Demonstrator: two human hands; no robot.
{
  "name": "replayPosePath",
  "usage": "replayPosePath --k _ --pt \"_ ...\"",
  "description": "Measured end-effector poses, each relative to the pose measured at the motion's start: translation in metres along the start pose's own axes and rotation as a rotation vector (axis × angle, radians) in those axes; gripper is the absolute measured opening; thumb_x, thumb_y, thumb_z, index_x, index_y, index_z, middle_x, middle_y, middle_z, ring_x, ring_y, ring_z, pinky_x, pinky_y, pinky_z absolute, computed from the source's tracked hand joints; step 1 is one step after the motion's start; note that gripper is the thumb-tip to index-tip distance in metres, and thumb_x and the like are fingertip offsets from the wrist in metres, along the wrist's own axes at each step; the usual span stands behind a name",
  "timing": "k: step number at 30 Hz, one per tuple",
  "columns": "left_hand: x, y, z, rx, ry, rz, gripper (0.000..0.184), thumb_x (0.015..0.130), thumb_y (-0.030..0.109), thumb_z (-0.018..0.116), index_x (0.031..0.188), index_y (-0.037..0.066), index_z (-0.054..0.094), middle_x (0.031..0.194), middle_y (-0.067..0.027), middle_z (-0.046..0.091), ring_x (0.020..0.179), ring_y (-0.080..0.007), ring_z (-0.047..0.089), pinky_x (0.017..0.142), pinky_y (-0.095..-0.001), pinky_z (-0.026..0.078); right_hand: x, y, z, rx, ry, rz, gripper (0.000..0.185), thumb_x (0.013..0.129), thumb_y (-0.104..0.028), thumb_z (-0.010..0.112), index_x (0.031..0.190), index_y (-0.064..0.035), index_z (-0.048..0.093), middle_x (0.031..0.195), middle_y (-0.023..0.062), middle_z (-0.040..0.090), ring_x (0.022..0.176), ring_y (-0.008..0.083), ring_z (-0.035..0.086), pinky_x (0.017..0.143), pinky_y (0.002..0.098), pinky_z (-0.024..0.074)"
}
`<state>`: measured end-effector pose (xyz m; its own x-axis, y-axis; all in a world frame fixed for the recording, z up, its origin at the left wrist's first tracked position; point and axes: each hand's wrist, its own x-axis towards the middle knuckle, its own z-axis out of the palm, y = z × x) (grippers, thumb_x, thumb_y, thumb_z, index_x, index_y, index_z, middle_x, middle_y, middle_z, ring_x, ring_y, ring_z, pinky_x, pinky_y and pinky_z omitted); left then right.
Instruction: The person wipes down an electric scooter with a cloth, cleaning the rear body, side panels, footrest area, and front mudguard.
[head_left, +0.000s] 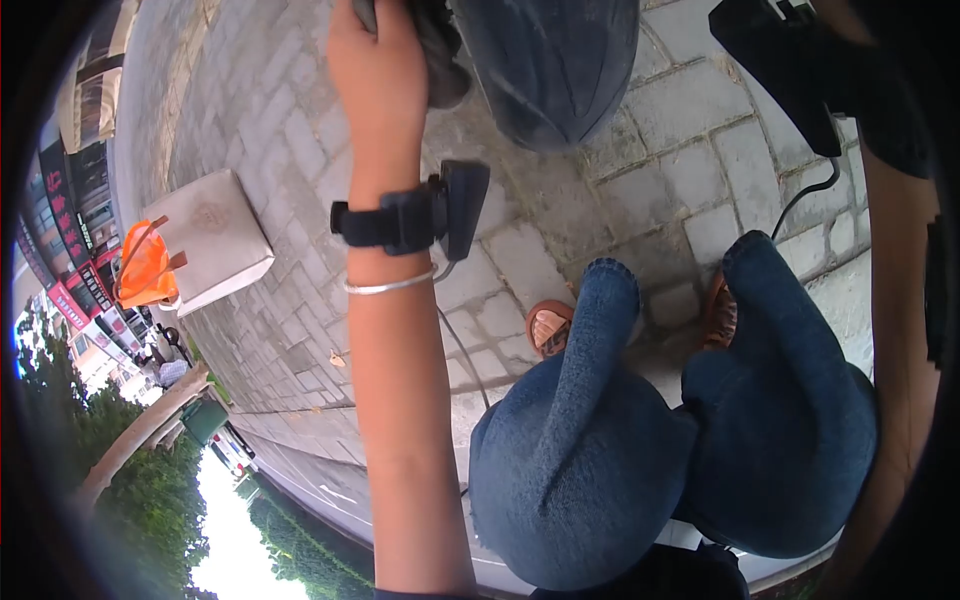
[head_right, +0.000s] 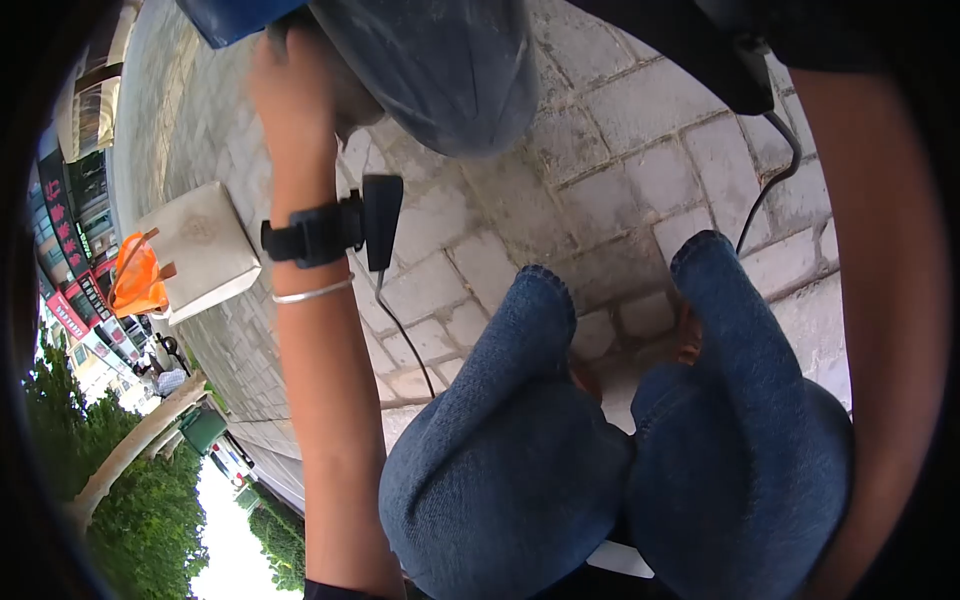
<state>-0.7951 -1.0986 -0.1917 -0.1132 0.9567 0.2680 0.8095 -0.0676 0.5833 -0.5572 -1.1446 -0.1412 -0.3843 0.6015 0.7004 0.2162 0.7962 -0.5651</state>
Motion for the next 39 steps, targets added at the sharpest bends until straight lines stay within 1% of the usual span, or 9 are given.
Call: replayPosePath --k 4,8,10,12,18,22,32,35,39 --pt "0.004 -0.020 0.012 0.271 0.250 0.429 0.041 0.087 0.026 0.044 0.116 -0.003 0.050 0.098 -0.0265 0.061 0.093 -0.0435 0.057 0.081 -0.0451 0.044 -0.013 0.003 -0.001 0.026 0.005 0.016 0.022 0.084 -0.012 0.055 0.099 -0.0030 0.066 0.093 0.0109 0.063 0.088 0.0266 0.058 0.083 0.0356 0.0445" --pt "0.008 -0.012 0.008 0.257 0.105 0.294 0.043 0.088 0.026 0.043 0.123 0.003 0.047 0.094 -0.0283 0.061 0.092 -0.0454 0.056 0.082 -0.0473 0.044 -0.025 0.002 0.007 0.077 0.016 0.038 0.021 0.084 -0.012 0.055 0.099 -0.0031 0.066 0.092 0.0108 0.064 0.088 0.0267 0.058 0.083 0.0357 0.0447" --pt "0.008 -0.011 0.005 0.050 -0.019 0.452 0.032 0.089 0.019 0.041 0.101 -0.007 0.054 0.081 -0.0273 0.061 0.073 -0.0425 0.060 0.068 -0.0438 0.046 -0.028 -0.002 0.017 0.120 0.007 0.039 0.021 0.084 -0.012 0.055 0.099 -0.0031 0.066 0.092 0.0107 0.064 0.087 0.0267 0.059 0.082 0.0357 0.0448" --pt "0.009 -0.014 -0.003 0.126 -0.168 0.328 0.038 0.088 0.018 0.036 0.115 -0.006 0.047 0.093 -0.0341 0.057 0.090 -0.0517 0.051 0.079 -0.0488 0.041 -0.029 -0.005 0.025 0.152 -0.007 0.032 0.021 0.084 -0.011 0.055 0.099 -0.0031 0.066 0.092 0.0106 0.064 0.087 0.0267 0.059 0.082 0.0357 0.0449" --pt "-0.012 0.015 -0.022 0.552 -0.433 0.122 0.054 0.089 0.023 0.038 0.140 0.008 0.026 0.096 -0.0330 0.058 0.088 -0.0444 0.057 0.080 -0.0483 0.044 -0.028 -0.022 0.044 0.221 -0.025 0.008 0.020 0.083 -0.011 0.055 0.098 -0.0032 0.067 0.091 0.0103 0.064 0.086 0.0268 0.059 0.082 0.0359 0.0452" --pt "-0.041 -0.032 -0.008 0.535 -0.614 0.077 0.044 0.089 0.028 0.043 0.120 -0.002 0.050 0.108 -0.0245 0.059 0.105 -0.0379 0.055 0.088 -0.0426 0.044 -0.026 -0.026 0.033 0.206 -0.035 -0.024 0.020 0.083 -0.010 0.055 0.098 -0.0032 0.067 0.090 0.0101 0.065 0.086 0.0268 0.059 0.081 0.0360 0.0454" --pt "-0.077 0.046 -0.076 -0.419 -1.463 -0.179 0.030 0.088 0.019 0.053 0.109 -0.002 0.053 0.094 -0.0128 0.056 0.087 -0.0233 0.053 0.080 -0.0289 0.042 -0.044 -0.028 -0.060 -0.011 -0.119 0.048 0.019 0.083 -0.009 0.056 0.097 -0.0033 0.067 0.088 0.0097 0.065 0.084 0.0269 0.059 0.080 0.0362 0.0459" --pt "-0.066 0.097 -0.070 -0.369 -1.412 0.183 0.032 0.086 0.016 0.053 0.112 -0.001 0.051 0.101 -0.0134 0.055 0.090 -0.0256 0.053 0.080 -0.0309 0.042 -0.095 -0.029 -0.036 0.373 -0.326 0.346 0.049 0.072 -0.003 0.066 0.120 -0.0041 0.055 0.107 0.0137 0.060 0.099 0.0257 0.056 0.088 0.0367 0.0424" --pt "-0.085 0.154 -0.030 -0.475 -1.269 0.089 0.043 0.084 0.015 0.054 0.121 -0.004 0.044 0.116 -0.0161 0.047 0.108 -0.0222 0.047 0.093 -0.0295 0.036 -0.117 -0.037 -0.025 1.219 -0.147 0.851 0.058 0.074 -0.003 0.066 0.127 -0.0053 0.044 0.117 0.0092 0.054 0.110 0.0192 0.050 0.094 0.0348 0.0409"
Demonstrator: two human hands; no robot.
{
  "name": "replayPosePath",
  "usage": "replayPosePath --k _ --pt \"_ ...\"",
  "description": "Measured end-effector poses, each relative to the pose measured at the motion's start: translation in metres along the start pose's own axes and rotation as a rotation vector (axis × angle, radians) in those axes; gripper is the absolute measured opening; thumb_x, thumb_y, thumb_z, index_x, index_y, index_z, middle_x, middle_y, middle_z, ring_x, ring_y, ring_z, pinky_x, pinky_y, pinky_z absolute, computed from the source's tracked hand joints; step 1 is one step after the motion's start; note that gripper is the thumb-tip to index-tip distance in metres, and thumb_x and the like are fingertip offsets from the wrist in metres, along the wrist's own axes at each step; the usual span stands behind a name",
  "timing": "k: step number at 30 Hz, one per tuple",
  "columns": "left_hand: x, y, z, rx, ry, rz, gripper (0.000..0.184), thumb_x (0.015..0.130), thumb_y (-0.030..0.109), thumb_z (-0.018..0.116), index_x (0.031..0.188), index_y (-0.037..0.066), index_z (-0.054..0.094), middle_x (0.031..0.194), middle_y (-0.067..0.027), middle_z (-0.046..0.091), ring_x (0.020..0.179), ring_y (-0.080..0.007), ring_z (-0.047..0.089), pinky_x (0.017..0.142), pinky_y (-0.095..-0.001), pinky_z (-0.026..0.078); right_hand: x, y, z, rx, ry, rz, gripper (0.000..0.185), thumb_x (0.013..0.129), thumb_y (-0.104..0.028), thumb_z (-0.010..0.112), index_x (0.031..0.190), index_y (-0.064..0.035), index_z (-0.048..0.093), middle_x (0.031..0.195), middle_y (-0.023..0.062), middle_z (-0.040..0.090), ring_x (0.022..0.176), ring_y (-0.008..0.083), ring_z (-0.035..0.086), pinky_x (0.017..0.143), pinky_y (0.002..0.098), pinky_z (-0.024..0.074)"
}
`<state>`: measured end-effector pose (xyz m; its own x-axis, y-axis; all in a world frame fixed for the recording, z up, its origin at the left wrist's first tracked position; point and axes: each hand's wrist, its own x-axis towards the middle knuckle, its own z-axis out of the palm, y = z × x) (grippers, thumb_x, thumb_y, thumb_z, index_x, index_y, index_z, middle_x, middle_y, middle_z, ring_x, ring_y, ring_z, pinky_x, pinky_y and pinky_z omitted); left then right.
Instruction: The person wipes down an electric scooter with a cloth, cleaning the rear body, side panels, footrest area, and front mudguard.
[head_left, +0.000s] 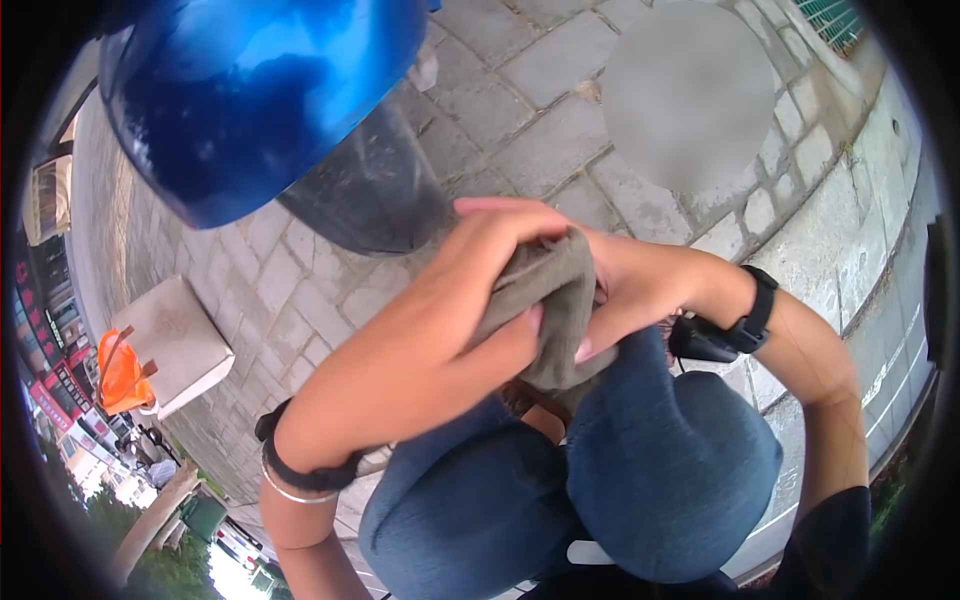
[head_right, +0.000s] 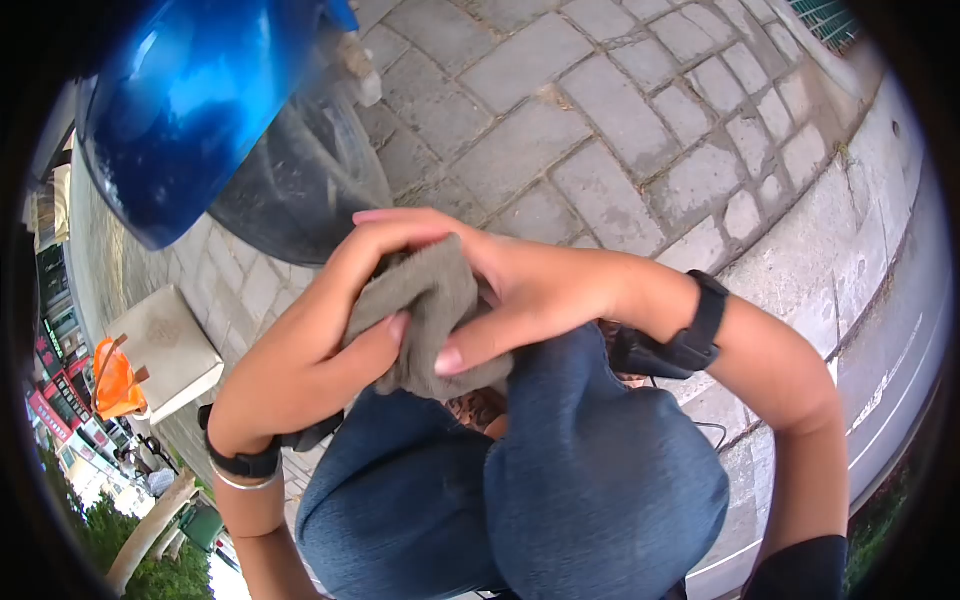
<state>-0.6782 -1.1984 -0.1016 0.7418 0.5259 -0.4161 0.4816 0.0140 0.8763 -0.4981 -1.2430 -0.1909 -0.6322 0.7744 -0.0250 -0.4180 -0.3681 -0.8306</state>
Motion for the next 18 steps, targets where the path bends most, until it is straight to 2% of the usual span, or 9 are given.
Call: replayPosePath --k 2,5,7,9,11,13,15,16,18 --pt "0.011 0.011 0.010 -0.101 0.064 -0.064 0.045 0.084 0.015 0.054 0.124 -0.004 0.042 0.120 -0.0175 0.045 0.113 -0.0235 0.046 0.096 -0.0308 0.034 -0.002 0.009 -0.012 0.365 -0.042 0.050 0.066 0.073 0.001 0.064 0.132 -0.0031 0.036 0.123 0.0106 0.050 0.116 0.0177 0.047 0.100 0.0337 0.0378" --pt "0.014 0.041 0.009 0.052 0.064 -0.021 0.043 0.085 0.011 0.051 0.125 -0.004 0.043 0.127 -0.0186 0.044 0.118 -0.0246 0.044 0.099 -0.0341 0.033 -0.008 0.009 -0.026 0.614 0.091 0.057 0.063 0.072 0.003 0.058 0.131 -0.0024 0.038 0.121 0.0110 0.051 0.115 0.0186 0.049 0.099 0.0317 0.0382" --pt "0.007 0.059 -0.002 0.747 0.103 0.037 0.038 0.088 0.011 0.045 0.122 -0.005 0.047 0.124 -0.0186 0.049 0.113 -0.0236 0.049 0.094 -0.0334 0.037 -0.012 0.024 -0.044 0.572 0.178 0.031 0.055 0.074 0.000 0.052 0.128 -0.0045 0.043 0.118 0.0095 0.053 0.110 0.0178 0.052 0.097 0.0335 0.0402" --pt "-0.001 0.073 -0.017 0.608 0.270 0.108 0.035 0.092 0.014 0.037 0.117 -0.005 0.052 0.114 -0.0169 0.056 0.104 -0.0210 0.054 0.087 -0.0285 0.040 -0.013 0.043 -0.069 0.674 0.445 0.103 0.045 0.076 -0.008 0.051 0.121 -0.0066 0.050 0.116 0.0084 0.055 0.104 0.0188 0.056 0.095 0.0395 0.0422" --pt "-0.018 0.092 -0.029 0.370 0.462 -0.029 0.038 0.095 0.021 0.033 0.112 -0.005 0.054 0.104 -0.0147 0.060 0.090 -0.0161 0.058 0.077 -0.0232 0.040 -0.011 0.055 -0.094 0.719 0.450 0.072 0.038 0.078 -0.014 0.053 0.115 -0.0085 0.054 0.116 0.0069 0.055 0.106 0.0205 0.054 0.094 0.0462 0.0421" --pt "-0.027 0.091 -0.051 0.545 0.699 -0.027 0.035 0.097 0.020 0.033 0.105 -0.005 0.057 0.097 -0.0128 0.060 0.076 -0.0109 0.055 0.069 -0.0188 0.038 -0.002 0.037 -0.101 0.759 0.557 -0.035 0.037 0.079 -0.016 0.055 0.115 -0.0086 0.053 0.116 0.0071 0.055 0.109 0.0234 0.052 0.094 0.0486 0.0416" --pt "-0.006 0.075 -0.075 0.231 1.380 0.074 0.032 0.096 0.017 0.036 0.097 -0.007 0.057 0.081 -0.0097 0.054 0.062 -0.0091 0.044 0.060 -0.0176 0.033 0.014 0.022 -0.110 0.723 0.486 -0.033 0.040 0.081 -0.020 0.057 0.118 -0.0085 0.050 0.118 0.0076 0.054 0.111 0.0254 0.050 0.094 0.0499 0.0413" --pt "0.003 0.073 -0.078 0.228 1.387 0.068 0.032 0.096 0.017 0.036 0.097 -0.007 0.057 0.081 -0.0097 0.054 0.062 -0.0091 0.044 0.060 -0.0176 0.033 0.029 0.014 -0.109 0.632 0.506 -0.027 0.041 0.081 -0.021 0.059 0.119 -0.0081 0.049 0.119 0.0082 0.053 0.112 0.0260 0.050 0.094 0.0499 0.0414" --pt "0.014 0.074 -0.080 0.524 1.306 0.262 0.022 0.089 0.013 0.040 0.081 0.001 0.057 0.065 -0.0011 0.045 0.058 -0.0105 0.045 0.051 -0.0196 0.033 0.064 0.006 -0.100 0.444 0.588 -0.093 0.046 0.080 -0.023 0.065 0.120 -0.0072 0.048 0.119 0.0083 0.053 0.111 0.0267 0.051 0.092 0.0477 0.0431"
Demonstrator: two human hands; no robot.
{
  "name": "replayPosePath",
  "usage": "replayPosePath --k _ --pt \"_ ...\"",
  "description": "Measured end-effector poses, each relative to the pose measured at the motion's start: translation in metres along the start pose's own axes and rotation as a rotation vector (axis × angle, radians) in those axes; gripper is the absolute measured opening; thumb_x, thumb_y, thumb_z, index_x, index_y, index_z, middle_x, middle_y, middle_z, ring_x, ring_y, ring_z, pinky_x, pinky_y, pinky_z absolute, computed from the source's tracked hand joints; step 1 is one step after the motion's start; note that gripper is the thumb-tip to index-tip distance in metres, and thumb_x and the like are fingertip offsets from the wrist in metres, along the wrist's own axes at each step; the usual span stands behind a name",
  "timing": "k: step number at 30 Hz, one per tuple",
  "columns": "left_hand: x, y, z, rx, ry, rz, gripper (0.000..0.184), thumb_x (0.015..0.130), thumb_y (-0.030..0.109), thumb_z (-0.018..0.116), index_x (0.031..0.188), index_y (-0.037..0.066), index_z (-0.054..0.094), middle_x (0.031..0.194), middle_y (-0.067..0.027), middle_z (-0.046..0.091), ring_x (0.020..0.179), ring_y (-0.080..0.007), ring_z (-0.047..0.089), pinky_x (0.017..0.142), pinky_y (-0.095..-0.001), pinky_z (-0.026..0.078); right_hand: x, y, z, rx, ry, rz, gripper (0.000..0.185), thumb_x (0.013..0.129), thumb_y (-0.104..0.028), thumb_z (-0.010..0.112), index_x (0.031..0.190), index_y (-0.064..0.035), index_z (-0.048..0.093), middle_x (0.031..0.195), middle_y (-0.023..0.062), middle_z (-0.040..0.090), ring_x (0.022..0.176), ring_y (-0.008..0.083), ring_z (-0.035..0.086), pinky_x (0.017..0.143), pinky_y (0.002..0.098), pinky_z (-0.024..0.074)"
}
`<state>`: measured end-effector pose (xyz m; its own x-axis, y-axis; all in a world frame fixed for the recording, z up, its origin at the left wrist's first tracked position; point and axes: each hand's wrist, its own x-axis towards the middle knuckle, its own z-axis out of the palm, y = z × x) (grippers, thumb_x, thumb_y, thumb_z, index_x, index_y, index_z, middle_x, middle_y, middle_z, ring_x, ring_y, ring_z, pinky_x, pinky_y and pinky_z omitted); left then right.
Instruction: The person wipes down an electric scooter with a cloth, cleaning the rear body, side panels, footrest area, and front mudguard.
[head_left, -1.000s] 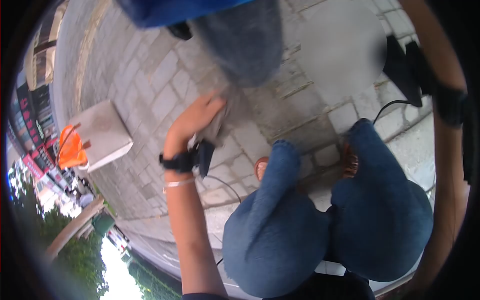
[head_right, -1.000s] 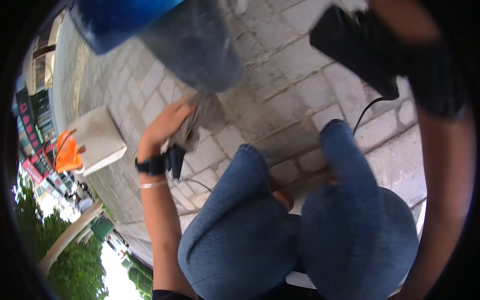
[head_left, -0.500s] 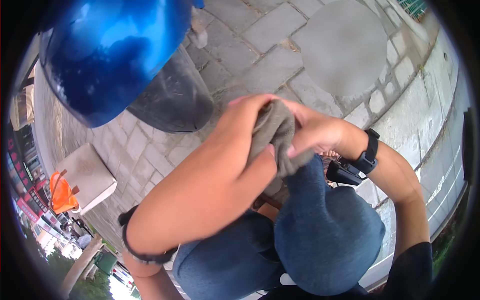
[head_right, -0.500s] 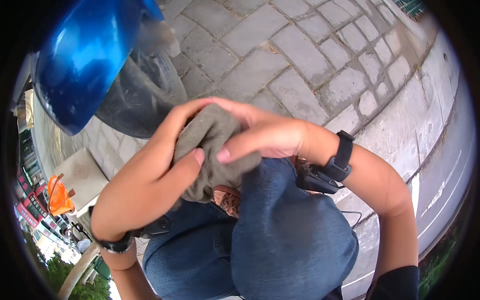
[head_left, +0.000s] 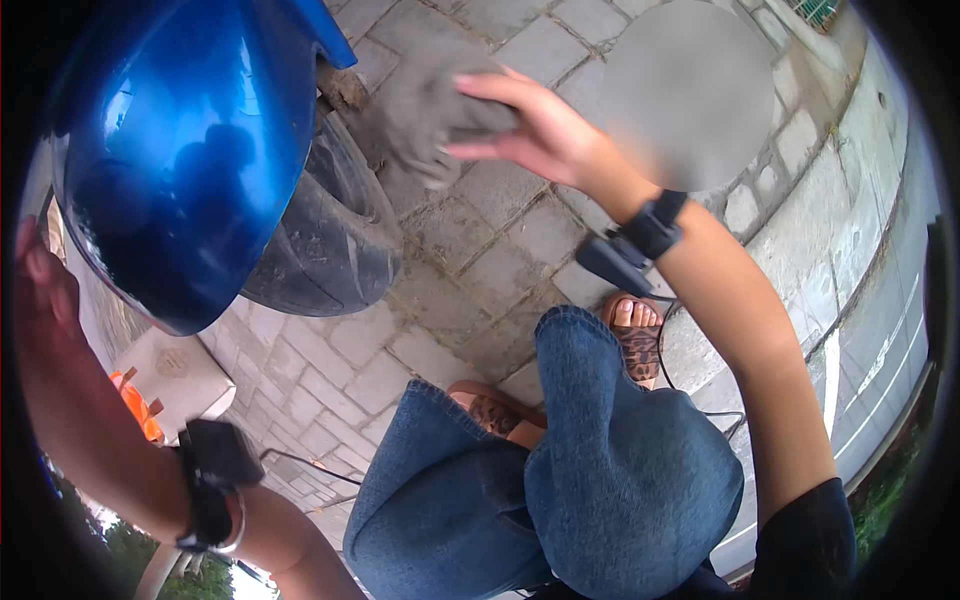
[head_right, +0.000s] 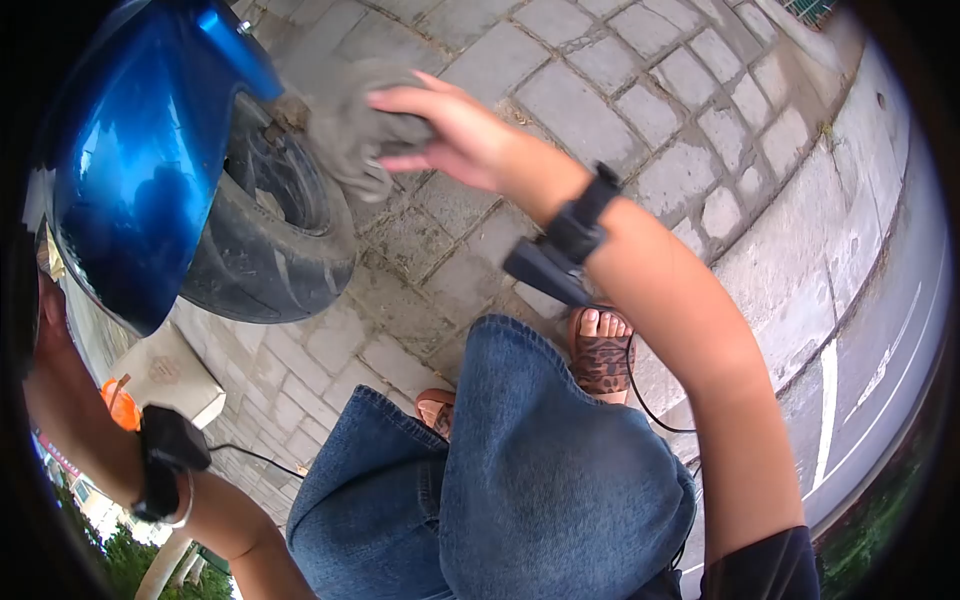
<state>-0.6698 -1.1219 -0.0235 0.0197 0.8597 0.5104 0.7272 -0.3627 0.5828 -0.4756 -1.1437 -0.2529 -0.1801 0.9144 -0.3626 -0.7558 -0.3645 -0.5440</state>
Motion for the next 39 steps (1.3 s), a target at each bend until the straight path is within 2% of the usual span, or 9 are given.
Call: replayPosePath --k 5,7,9,11,20,24,26,31,39 --pt "0.009 -0.043 -0.009 -0.325 -0.021 -0.053 0.030 0.090 0.014 0.033 0.076 0.000 0.055 0.057 0.0007 0.033 0.049 -0.0079 0.033 0.047 -0.0186 0.026 0.070 0.034 0.038 -0.501 0.103 -0.474 0.051 0.070 -0.022 0.074 0.111 -0.0034 0.050 0.096 0.0092 0.063 0.086 0.0245 0.062 0.077 0.0368 0.0498" --pt "0.005 -0.072 -0.018 -0.193 0.238 -0.004 0.033 0.093 0.013 0.035 0.101 -0.011 0.055 0.087 -0.0130 0.060 0.067 -0.0105 0.052 0.063 -0.0195 0.036 0.074 0.043 0.045 -0.644 0.203 -0.580 0.047 0.069 -0.021 0.074 0.106 -0.0028 0.051 0.085 0.0081 0.065 0.078 0.0238 0.064 0.071 0.0351 0.0505" --pt "0.012 -0.097 -0.041 -0.525 -0.224 0.054 0.032 0.093 0.010 0.034 0.099 -0.013 0.055 0.073 -0.0078 0.052 0.059 -0.0078 0.043 0.058 -0.0161 0.030 0.069 0.048 0.051 -0.895 0.351 -0.560 0.047 0.064 -0.023 0.074 0.102 -0.0042 0.052 0.076 0.0137 0.064 0.070 0.0267 0.063 0.067 0.0355 0.0495" --pt "-0.010 -0.042 0.022 0.338 0.300 0.108 0.028 0.091 0.008 0.034 0.067 0.000 0.047 0.059 -0.0018 0.028 0.053 -0.0096 0.024 0.053 -0.0200 0.023 0.064 0.047 0.049 -0.873 0.312 -0.404 0.049 0.062 -0.025 0.074 0.102 -0.0058 0.052 0.080 0.0179 0.063 0.074 0.0297 0.063 0.069 0.0366 0.0484" --pt "-0.003 -0.087 -0.033 -0.455 -0.158 0.190 0.015 0.080 -0.002 0.056 0.066 -0.003 0.050 0.063 -0.0028 0.049 0.054 -0.0104 0.043 0.048 -0.0239 0.035 0.057 0.052 0.013 -0.786 0.218 -0.592 0.048 0.061 -0.025 0.071 0.100 -0.0022 0.053 0.085 0.0212 0.063 0.085 0.0365 0.062 0.073 0.0414 0.0487" --pt "-0.003 -0.071 -0.026 -0.230 -0.109 0.219 0.032 0.090 0.019 0.033 0.075 0.002 0.055 0.058 0.0003 0.033 0.047 -0.0078 0.030 0.045 -0.0192 0.024 0.069 0.035 0.052 -0.858 0.334 -0.560 0.048 0.062 -0.024 0.068 0.102 -0.0026 0.052 0.088 0.0225 0.063 0.088 0.0385 0.061 0.075 0.0431 0.0485" --pt "0.010 -0.123 -0.070 0.650 0.177 0.351 0.014 0.078 0.004 0.062 0.069 -0.002 0.053 0.062 -0.0055 0.054 0.054 -0.0139 0.052 0.049 -0.0253 0.040 0.073 0.038 0.054 -0.894 0.360 -0.541 0.048 0.062 -0.025 0.068 0.103 -0.0035 0.053 0.089 0.0229 0.063 0.089 0.0389 0.060 0.077 0.0433 0.0484" --pt "0.005 -0.110 -0.057 0.964 0.245 0.544 0.018 0.078 0.012 0.064 0.068 0.000 0.056 0.067 -0.0105 0.061 0.058 -0.0201 0.061 0.051 -0.0283 0.045 0.074 0.034 0.031 -0.976 0.304 -0.395 0.046 0.066 -0.018 0.069 0.105 0.0016 0.055 0.088 0.0200 0.064 0.081 0.0255 0.064 0.073 0.0348 0.0491" --pt "-0.008 -0.109 -0.053 1.041 0.237 0.263 0.018 0.078 0.016 0.065 0.070 0.001 0.060 0.066 -0.0103 0.063 0.056 -0.0213 0.062 0.050 -0.0296 0.046 0.073 0.032 0.026 -0.950 0.186 -0.618 0.053 0.064 -0.023 0.068 0.109 0.0005 0.051 0.094 0.0258 0.062 0.093 0.0413 0.059 0.080 0.0430 0.0479"
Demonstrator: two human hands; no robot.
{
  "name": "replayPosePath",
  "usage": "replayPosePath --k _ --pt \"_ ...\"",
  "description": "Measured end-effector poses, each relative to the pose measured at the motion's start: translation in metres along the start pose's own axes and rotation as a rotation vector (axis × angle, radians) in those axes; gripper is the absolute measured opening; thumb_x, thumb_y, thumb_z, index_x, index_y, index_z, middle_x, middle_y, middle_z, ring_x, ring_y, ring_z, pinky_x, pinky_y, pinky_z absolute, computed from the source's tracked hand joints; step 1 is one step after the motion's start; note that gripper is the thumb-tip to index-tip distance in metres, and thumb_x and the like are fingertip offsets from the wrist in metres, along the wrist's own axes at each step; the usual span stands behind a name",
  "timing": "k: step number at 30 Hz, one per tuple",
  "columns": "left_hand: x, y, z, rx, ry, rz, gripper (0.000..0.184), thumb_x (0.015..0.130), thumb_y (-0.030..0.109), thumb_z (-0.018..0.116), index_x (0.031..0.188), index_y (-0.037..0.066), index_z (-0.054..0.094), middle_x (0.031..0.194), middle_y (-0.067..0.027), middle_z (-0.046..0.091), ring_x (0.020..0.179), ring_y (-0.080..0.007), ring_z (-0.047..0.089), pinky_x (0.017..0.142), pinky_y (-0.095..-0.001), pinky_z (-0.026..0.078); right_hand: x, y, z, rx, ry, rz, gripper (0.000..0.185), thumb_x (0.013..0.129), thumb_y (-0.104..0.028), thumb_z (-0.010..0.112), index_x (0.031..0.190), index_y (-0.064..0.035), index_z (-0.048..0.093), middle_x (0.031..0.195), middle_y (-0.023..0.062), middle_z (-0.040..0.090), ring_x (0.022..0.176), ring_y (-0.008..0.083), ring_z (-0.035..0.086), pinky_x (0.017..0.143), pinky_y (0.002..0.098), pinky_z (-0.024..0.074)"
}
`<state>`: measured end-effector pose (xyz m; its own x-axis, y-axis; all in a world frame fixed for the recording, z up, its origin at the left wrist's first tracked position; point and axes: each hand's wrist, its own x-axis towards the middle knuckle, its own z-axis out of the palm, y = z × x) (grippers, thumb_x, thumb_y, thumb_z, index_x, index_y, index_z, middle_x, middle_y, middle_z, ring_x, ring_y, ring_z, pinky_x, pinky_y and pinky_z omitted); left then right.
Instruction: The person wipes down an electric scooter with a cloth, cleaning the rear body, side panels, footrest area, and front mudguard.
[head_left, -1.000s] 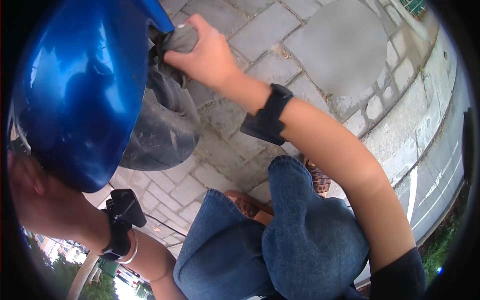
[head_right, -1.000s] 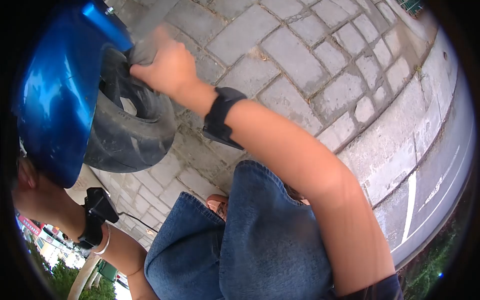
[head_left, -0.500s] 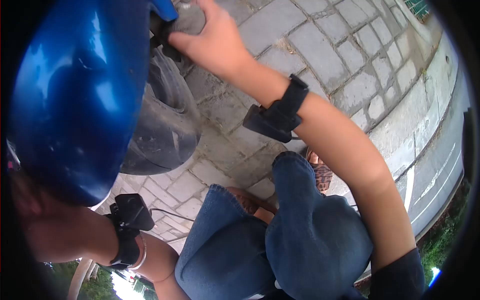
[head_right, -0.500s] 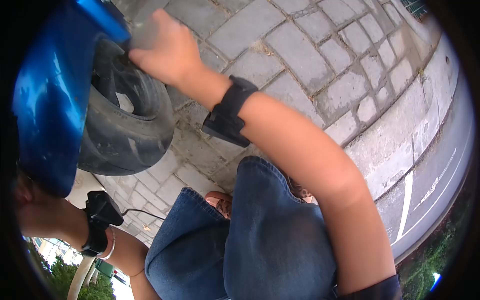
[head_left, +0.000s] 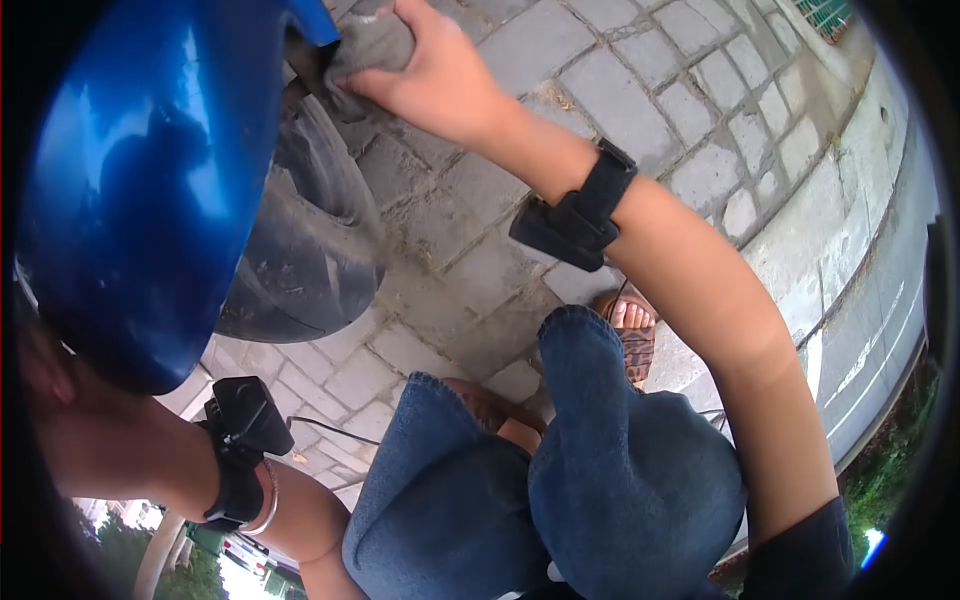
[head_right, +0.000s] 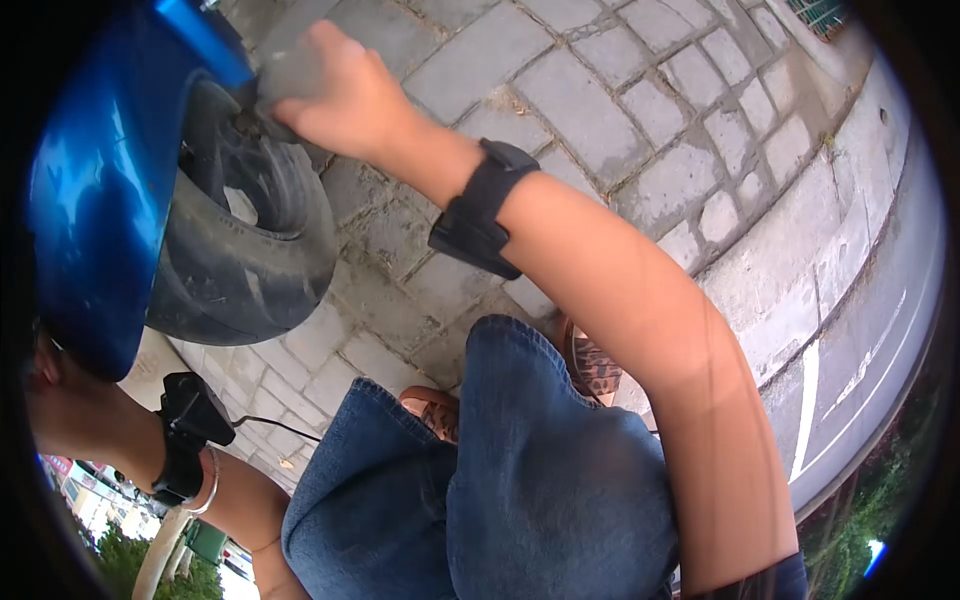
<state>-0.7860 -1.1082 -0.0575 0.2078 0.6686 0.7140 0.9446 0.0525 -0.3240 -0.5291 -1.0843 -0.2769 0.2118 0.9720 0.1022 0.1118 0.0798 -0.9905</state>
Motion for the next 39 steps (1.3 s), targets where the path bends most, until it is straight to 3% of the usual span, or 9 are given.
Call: replayPosePath --k 7,20,22,25,26,28,30,33,39 --pt "0.008 0.006 -0.002 0.011 0.052 0.009 0.015 0.077 0.012 0.069 0.073 0.000 0.063 0.068 -0.0081 0.065 0.055 -0.0161 0.062 0.050 -0.0265 0.047 -0.013 0.010 0.009 -0.209 -0.064 0.341 0.051 0.064 -0.021 0.067 0.106 0.0030 0.050 0.091 0.0277 0.062 0.090 0.0421 0.060 0.078 0.0431 0.0487" --pt "0.003 0.033 -0.017 0.307 0.113 0.287 0.028 0.075 0.013 0.068 0.061 0.008 0.045 0.056 0.0015 0.052 0.045 -0.0133 0.048 0.044 -0.0270 0.038 -0.017 0.018 0.006 -0.141 -0.087 0.260 0.051 0.065 -0.020 0.068 0.107 0.0021 0.051 0.095 0.0260 0.062 0.092 0.0369 0.062 0.079 0.0401 0.0484" --pt "0.005 0.040 -0.016 0.311 0.133 0.313 0.030 0.075 0.013 0.068 0.060 0.009 0.043 0.055 0.0023 0.051 0.044 -0.0132 0.047 0.043 -0.0271 0.037 -0.027 0.023 0.008 0.126 0.002 0.171 0.049 0.069 -0.016 0.072 0.110 0.0021 0.052 0.086 0.0168 0.064 0.082 0.0216 0.063 0.073 0.0314 0.0500" --pt "0.012 0.059 -0.009 -1.210 0.009 0.010 0.031 0.091 0.022 0.035 0.077 0.002 0.053 0.058 0.0005 0.032 0.044 -0.0097 0.028 0.044 -0.0192 0.025 -0.012 -0.009 0.016 0.111 0.080 0.160 0.049 0.066 -0.018 0.073 0.107 0.0007 0.052 0.085 0.0181 0.064 0.079 0.0253 0.063 0.071 0.0327 0.0495" --pt "0.009 0.058 -0.011 -1.211 -0.003 0.018 0.031 0.091 0.022 0.035 0.077 0.002 0.053 0.058 0.0005 0.032 0.044 -0.0097 0.028 0.044 -0.0192 0.025 -0.010 -0.014 0.018 0.047 0.097 0.187 0.050 0.066 -0.018 0.073 0.107 0.0002 0.052 0.084 0.0182 0.064 0.077 0.0260 0.063 0.070 0.0329 0.0492" --pt "-0.002 0.051 -0.019 0.109 0.162 0.242 0.022 0.084 0.011 0.050 0.063 0.005 0.051 0.059 0.0038 0.048 0.048 -0.0082 0.041 0.046 -0.0212 0.030 -0.024 0.007 0.026 -0.051 0.095 0.153 0.051 0.066 -0.018 0.073 0.108 -0.0007 0.051 0.083 0.0177 0.064 0.075 0.0253 0.063 0.068 0.0340 0.0488" --pt "0.004 0.043 -0.018 -0.123 0.190 0.174 0.026 0.085 0.010 0.048 0.062 0.001 0.054 0.055 0.0017 0.039 0.047 -0.0093 0.034 0.048 -0.0208 0.028 -0.042 0.040 0.029 -0.108 -0.035 0.309 0.052 0.065 -0.016 0.073 0.109 -0.0001 0.051 0.083 0.0178 0.063 0.074 0.0267 0.063 0.067 0.0344 0.0493" --pt "0.007 0.025 -0.015 -0.986 0.054 -0.022 0.008 0.077 0.001 0.059 0.082 0.001 0.065 0.075 -0.0053 0.064 0.064 -0.0125 0.060 0.058 -0.0231 0.045 -0.051 0.037 0.020 0.098 0.029 0.361 0.055 0.063 -0.016 0.076 0.109 -0.0022 0.051 0.084 0.0171 0.063 0.073 0.0292 0.063 0.067 0.0350 0.0501" --pt "0.010 0.031 -0.017 -0.878 0.003 -0.013 0.018 0.078 -0.005 0.055 0.093 0.000 0.063 0.065 0.0015 0.049 0.057 -0.0065 0.046 0.055 -0.0173 0.038 -0.003 -0.002 0.021 0.098 0.219 -0.170 0.057 0.064 -0.021 0.080 0.111 -0.0076 0.053 0.105 0.0164 0.059 0.094 0.0267 0.059 0.084 0.0334 0.0463"
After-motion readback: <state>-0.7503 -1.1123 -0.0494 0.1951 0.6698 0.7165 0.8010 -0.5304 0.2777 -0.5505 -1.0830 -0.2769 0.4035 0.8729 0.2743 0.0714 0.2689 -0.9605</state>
